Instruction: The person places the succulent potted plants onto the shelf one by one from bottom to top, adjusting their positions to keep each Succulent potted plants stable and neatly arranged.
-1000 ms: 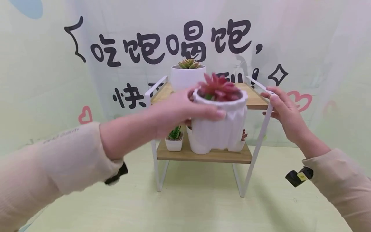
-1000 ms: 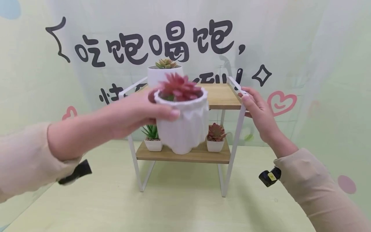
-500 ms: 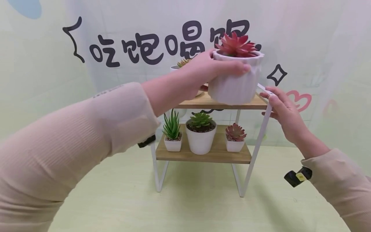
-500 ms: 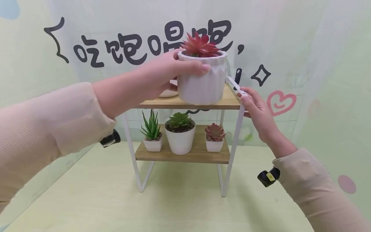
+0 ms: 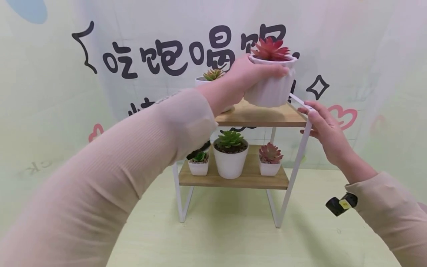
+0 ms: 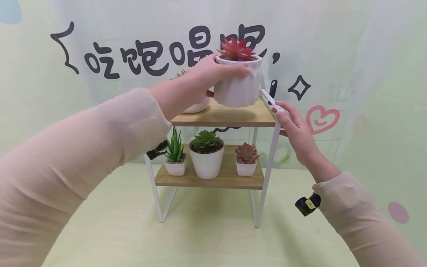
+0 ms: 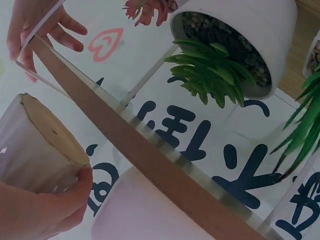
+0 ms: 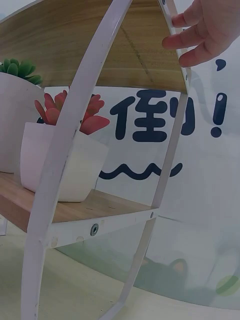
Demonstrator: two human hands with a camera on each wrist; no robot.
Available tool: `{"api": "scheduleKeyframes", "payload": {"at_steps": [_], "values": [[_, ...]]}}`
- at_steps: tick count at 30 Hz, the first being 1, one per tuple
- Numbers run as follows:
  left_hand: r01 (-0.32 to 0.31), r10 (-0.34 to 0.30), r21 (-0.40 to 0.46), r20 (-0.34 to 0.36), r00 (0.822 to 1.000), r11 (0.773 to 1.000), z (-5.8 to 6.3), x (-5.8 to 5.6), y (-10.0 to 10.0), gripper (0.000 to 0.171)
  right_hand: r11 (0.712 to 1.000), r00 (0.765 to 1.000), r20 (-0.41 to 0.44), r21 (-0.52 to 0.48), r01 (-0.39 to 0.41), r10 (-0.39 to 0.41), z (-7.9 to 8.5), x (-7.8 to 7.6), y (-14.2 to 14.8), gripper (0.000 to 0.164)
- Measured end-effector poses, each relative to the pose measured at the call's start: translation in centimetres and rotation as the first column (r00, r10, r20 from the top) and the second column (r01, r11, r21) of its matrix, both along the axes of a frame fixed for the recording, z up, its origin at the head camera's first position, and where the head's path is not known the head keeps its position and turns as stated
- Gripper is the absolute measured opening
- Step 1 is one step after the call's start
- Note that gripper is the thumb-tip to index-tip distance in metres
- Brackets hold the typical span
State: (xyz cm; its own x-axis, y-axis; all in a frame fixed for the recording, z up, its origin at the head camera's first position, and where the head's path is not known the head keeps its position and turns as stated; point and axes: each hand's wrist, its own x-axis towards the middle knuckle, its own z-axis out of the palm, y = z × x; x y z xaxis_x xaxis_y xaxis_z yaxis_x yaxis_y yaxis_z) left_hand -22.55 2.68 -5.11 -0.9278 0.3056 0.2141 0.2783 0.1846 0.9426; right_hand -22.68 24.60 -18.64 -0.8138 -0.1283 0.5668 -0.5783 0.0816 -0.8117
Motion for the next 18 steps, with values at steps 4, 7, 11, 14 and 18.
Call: {"api": "scheduleKeyframes", "payload": {"at_steps": [4,7,11,14,18], "values": [[-0.063,0.063,-0.004,0.021,0.998,0.998,-0.3,-0.6,1.5,0.053,1.0,1.0,-0.002,0.003,0.0,0.0,0.0,0.0,0.1,0.027],[-0.102,0.102,0.008,0.038,0.994,0.995,-0.6,-1.0,2.6,0.052,1.0,1.0,-0.004,-0.003,-0.005,0.005,0.1,0.0,0.1,0.028],[-0.164,0.163,0.007,0.038,0.986,0.987,-1.0,-1.7,3.5,0.05,1.0,1.0,-0.006,-0.011,-0.009,0.009,0.1,0.0,0.1,0.028],[-0.207,0.208,-0.029,0.031,0.978,0.978,-1.4,-2.2,3.6,0.053,1.0,1.0,-0.002,-0.001,0.001,-0.001,0.0,-0.1,0.0,0.027],[-0.248,0.252,-0.098,0.031,0.967,0.964,-1.8,-2.8,3.6,0.062,1.0,1.0,0.002,0.003,0.006,-0.006,0.0,-0.1,0.0,0.027]]}}
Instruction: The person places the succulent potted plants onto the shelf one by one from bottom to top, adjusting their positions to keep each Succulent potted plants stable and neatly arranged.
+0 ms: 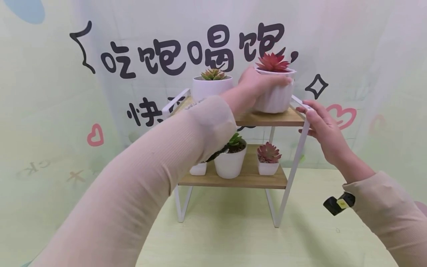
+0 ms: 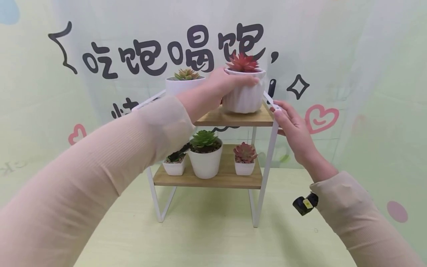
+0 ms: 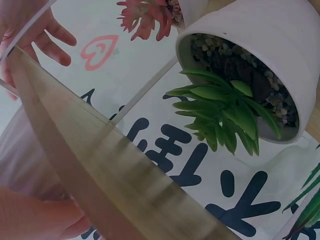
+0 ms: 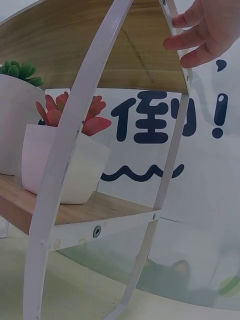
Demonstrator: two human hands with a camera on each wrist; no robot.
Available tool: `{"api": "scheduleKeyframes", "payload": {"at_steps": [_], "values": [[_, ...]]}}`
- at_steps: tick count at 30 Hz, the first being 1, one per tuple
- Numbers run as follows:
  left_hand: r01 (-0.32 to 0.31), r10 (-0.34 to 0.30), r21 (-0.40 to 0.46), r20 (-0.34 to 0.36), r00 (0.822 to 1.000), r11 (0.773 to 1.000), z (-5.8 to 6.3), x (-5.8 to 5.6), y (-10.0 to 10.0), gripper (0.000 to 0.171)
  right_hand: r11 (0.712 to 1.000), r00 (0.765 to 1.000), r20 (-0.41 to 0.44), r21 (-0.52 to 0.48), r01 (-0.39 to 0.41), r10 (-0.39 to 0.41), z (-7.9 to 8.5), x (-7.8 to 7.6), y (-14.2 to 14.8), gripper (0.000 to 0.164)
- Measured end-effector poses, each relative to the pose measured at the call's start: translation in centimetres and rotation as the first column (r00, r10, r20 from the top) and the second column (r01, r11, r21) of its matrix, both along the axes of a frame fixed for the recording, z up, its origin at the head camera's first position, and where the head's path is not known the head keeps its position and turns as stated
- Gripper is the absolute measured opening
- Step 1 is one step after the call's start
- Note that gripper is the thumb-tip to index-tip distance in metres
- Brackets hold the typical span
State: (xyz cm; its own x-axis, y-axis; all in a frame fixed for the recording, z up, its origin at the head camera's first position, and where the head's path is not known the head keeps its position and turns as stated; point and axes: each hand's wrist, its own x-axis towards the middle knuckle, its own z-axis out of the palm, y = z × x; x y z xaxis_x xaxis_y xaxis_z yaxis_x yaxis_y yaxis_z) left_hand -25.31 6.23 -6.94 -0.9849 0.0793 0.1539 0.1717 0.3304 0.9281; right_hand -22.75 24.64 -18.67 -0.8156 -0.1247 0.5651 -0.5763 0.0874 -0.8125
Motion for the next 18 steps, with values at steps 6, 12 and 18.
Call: {"api": "scheduleKeyframes", "payload": {"at_steps": [6,12,18], "values": [[0.003,-0.002,-0.037,0.017,1.0,0.999,-0.7,-0.6,-0.2,0.07,1.0,1.0,0.001,0.012,0.01,-0.01,0.0,0.1,0.0,0.028],[0.035,-0.035,0.005,0.038,0.999,0.999,-1.1,-0.9,-0.1,0.068,1.0,1.0,-0.009,-0.001,0.01,-0.01,0.0,0.2,0.0,0.028],[0.011,-0.011,0.009,0.012,1.0,1.0,-1.4,-1.0,0.1,0.07,1.0,1.0,0.003,0.001,0.013,-0.013,0.0,0.0,-0.1,0.028]]}}
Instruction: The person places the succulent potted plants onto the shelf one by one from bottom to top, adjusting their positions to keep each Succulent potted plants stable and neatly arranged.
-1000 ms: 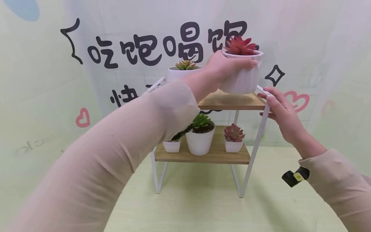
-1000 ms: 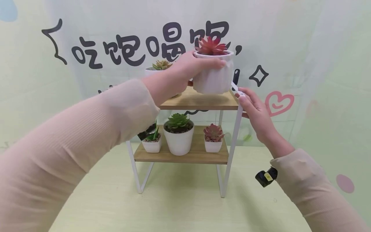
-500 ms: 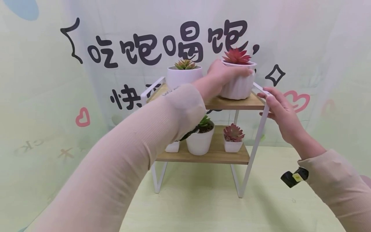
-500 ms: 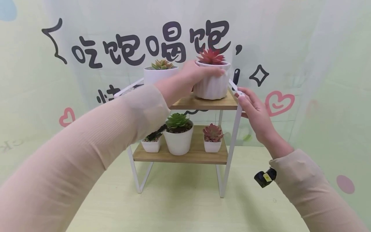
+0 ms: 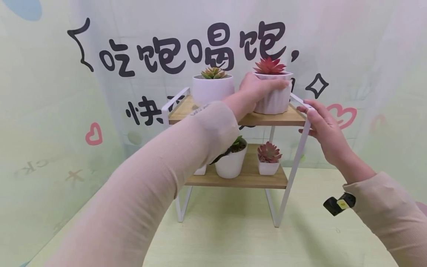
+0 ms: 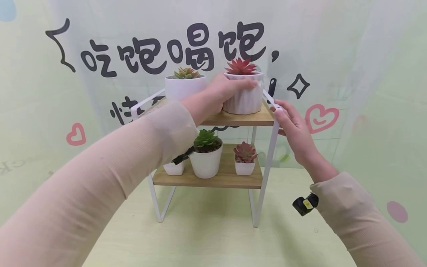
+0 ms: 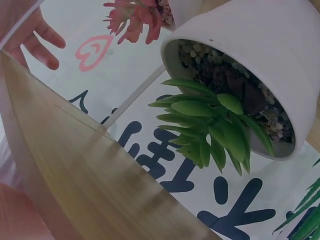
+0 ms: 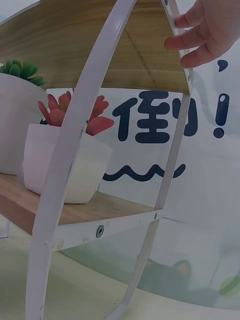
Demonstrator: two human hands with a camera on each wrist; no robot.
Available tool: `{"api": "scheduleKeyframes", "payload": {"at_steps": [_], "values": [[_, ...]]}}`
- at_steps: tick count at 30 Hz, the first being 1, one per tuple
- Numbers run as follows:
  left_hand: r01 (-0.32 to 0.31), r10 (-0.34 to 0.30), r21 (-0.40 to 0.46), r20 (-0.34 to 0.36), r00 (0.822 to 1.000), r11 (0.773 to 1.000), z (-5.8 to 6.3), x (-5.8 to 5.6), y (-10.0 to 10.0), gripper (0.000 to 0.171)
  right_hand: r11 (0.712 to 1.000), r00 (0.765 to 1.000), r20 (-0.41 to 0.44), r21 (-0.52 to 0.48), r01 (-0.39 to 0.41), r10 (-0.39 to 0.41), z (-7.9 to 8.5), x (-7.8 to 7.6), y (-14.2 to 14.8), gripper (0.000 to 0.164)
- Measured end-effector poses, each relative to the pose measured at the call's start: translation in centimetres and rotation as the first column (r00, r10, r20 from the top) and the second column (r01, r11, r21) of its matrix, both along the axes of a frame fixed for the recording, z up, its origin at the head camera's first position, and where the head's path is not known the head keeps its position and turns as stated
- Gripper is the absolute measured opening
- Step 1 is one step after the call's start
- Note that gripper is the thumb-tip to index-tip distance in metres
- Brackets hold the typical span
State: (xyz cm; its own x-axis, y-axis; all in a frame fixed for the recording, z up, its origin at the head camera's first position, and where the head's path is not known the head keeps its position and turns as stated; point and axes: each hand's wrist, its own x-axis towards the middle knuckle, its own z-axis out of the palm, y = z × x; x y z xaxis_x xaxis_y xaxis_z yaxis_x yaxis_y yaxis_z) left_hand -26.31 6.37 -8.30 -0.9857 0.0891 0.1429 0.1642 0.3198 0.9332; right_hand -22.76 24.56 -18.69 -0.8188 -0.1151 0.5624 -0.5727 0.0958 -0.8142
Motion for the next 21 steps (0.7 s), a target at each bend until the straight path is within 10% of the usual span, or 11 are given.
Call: {"api": "scheduleKeyframes", "payload": {"at_steps": [14,21], "values": [[-0.076,0.074,-0.07,-0.031,0.997,0.995,-0.5,0.2,0.8,0.084,1.0,1.0,-0.009,-0.012,0.001,-0.001,0.0,0.0,0.3,0.028],[-0.107,0.077,-0.254,-0.125,0.989,0.961,-0.9,1.9,0.1,0.086,1.0,1.0,-0.013,-0.007,0.007,-0.007,0.1,0.3,0.3,0.028]]}}
